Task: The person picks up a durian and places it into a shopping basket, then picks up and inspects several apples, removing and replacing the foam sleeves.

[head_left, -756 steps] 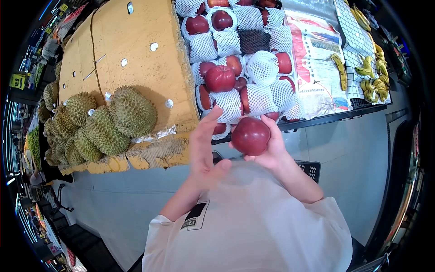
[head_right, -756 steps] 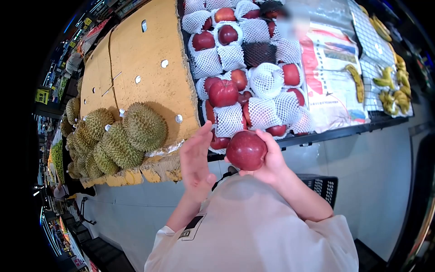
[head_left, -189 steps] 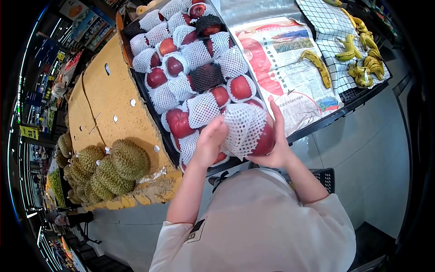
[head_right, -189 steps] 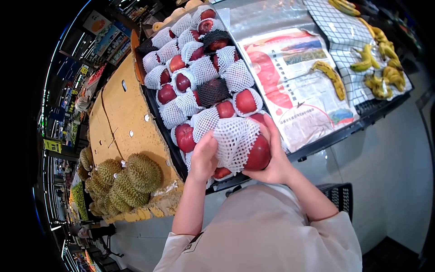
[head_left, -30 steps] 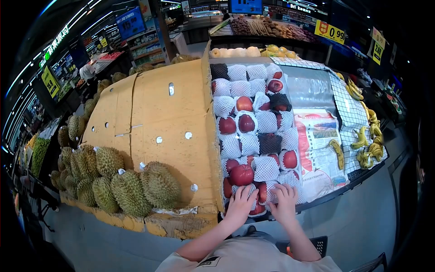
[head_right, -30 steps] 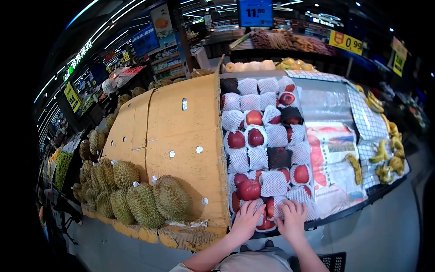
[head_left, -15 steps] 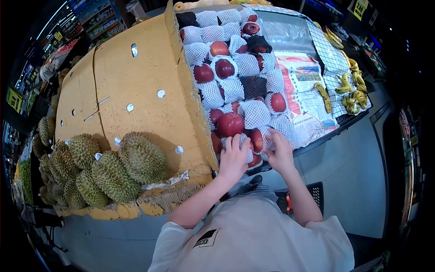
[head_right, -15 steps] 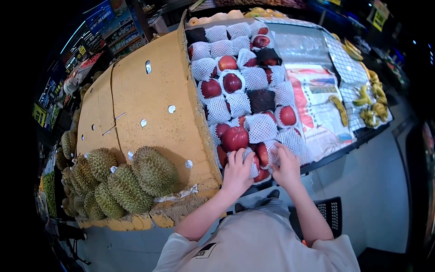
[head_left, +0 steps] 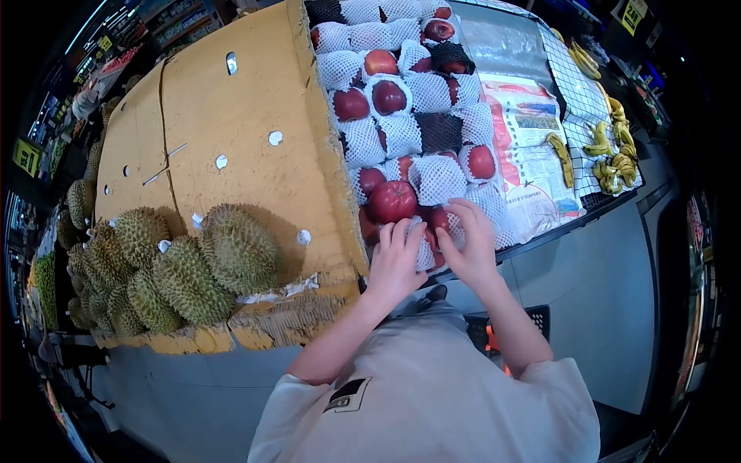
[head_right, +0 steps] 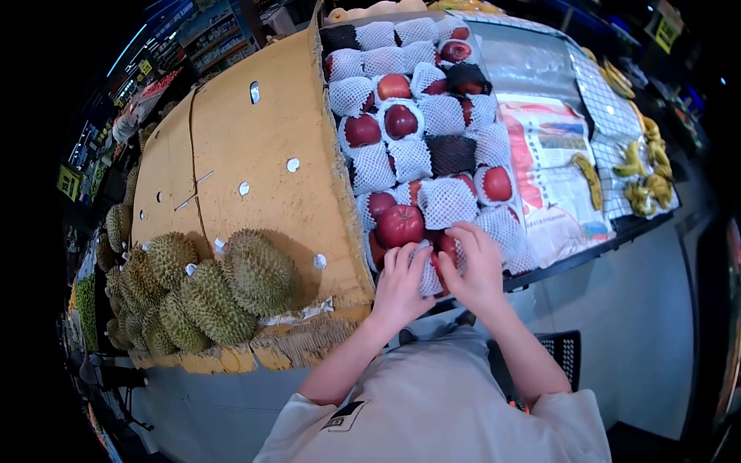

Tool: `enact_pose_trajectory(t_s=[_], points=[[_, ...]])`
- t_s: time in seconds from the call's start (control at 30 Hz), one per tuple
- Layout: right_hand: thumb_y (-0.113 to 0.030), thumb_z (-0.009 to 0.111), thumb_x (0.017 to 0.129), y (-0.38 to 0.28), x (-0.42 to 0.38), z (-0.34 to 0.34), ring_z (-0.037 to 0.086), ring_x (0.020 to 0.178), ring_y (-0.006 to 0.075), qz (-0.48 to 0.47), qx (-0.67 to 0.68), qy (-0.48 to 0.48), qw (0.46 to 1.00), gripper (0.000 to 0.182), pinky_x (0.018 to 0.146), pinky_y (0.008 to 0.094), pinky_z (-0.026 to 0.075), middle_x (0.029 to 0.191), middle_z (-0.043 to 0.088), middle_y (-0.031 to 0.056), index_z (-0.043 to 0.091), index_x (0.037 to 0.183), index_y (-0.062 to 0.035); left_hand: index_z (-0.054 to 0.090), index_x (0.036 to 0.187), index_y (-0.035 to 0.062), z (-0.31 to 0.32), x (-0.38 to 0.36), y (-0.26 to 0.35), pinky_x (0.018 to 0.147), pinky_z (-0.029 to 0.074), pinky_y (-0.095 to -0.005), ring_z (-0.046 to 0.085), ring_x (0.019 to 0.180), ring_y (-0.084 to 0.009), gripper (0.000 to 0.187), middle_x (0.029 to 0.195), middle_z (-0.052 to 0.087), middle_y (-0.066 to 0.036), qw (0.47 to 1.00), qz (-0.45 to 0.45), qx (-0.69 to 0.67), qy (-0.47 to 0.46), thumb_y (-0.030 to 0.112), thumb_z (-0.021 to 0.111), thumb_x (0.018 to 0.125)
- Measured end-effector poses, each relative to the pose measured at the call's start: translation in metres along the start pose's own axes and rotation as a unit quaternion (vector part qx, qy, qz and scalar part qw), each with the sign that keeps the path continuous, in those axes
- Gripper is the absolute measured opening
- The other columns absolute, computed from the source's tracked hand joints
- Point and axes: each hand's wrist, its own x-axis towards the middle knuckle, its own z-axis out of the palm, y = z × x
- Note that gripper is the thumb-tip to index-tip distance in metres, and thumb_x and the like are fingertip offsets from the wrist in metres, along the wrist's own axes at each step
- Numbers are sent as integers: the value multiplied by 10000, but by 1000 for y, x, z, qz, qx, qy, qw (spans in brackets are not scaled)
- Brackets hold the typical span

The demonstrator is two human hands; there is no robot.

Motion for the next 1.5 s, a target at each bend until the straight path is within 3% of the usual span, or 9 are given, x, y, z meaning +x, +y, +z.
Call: enact_pose_trajectory(t_s=[0.3,0.57,0.77,0.87,0.97,1.07,1.13,1.27,1.5], points=[[-507,776,719,-41,85,57,699,802,330,-25,-293,-306,906,701,696,411,560,1051,645,179,554,1192,-40,388,1413,73,9,-3,0,996,456,-522,332,1286,-488,927,1386,352,-259,993,-84,30,-75,179,835,607],[-544,772,646,-23,103,76,694,897,378,-6,-293,-356,887,771,784,453,553,1011,675,214,567,1169,-16,459,1353,104,14,-8,0,978,480,-499,395,1261,-415,865,1335,406,-175,999,-39,8,29,57,824,570],[-522,798,688,-19,126,36,704,892,312,95,48,-178,978,767,726,395,568,1030,675,168,547,1231,-42,501,1288,88,0,-24,4,1050,401,-493,392,1257,-416,825,1318,429,-177,981,38,-101,160,88,843,537],[-397,750,825,-35,130,-7,699,766,188,218,306,-155,914,631,504,228,508,1035,654,126,485,1286,-58,446,1330,84,-28,-49,19,1059,398,-469,424,1259,-374,868,1318,431,-167,962,-5,-178,205,84,843,558],[-334,756,827,-29,114,-26,695,816,179,239,375,-129,886,643,523,233,522,1125,615,136,446,1322,-65,349,1414,86,-46,-81,17,1071,412,-432,474,1269,-317,930,1366,416,-132,880,-102,-389,252,91,834,621],[-350,821,755,-24,87,-15,645,1064,257,100,261,-141,950,748,842,362,565,1217,569,155,439,1344,-95,284,1476,80,-76,-106,11,1096,415,-455,496,1282,-309,949,1400,423,-133,772,-191,-550,255,111,804,683],[-391,840,683,-30,72,-6,674,1015,285,13,99,-147,984,795,888,385,541,1230,588,128,481,1336,-115,248,1514,80,-86,-115,2,1120,397,-486,484,1311,-324,944,1413,445,-150,604,-168,-740,243,219,787,752],[-417,848,597,-30,58,18,677,839,273,-209,-125,-210,947,813,713,406,523,1164,593,87,532,1292,-139,375,1471,94,-77,-137,-15,1120,389,-498,487,1312,-294,837,1378,517,-92,601,-189,-747,211,581,652,849],[-392,848,595,-14,31,35,661,816,269,-236,-196,-257,916,808,723,420,473,1195,573,101,531,1291,-130,451,1379,98,-69,-146,-9,1079,423,-484,507,1270,-278,760,1353,528,-86,566,-141,-763,277,619,635,856]])
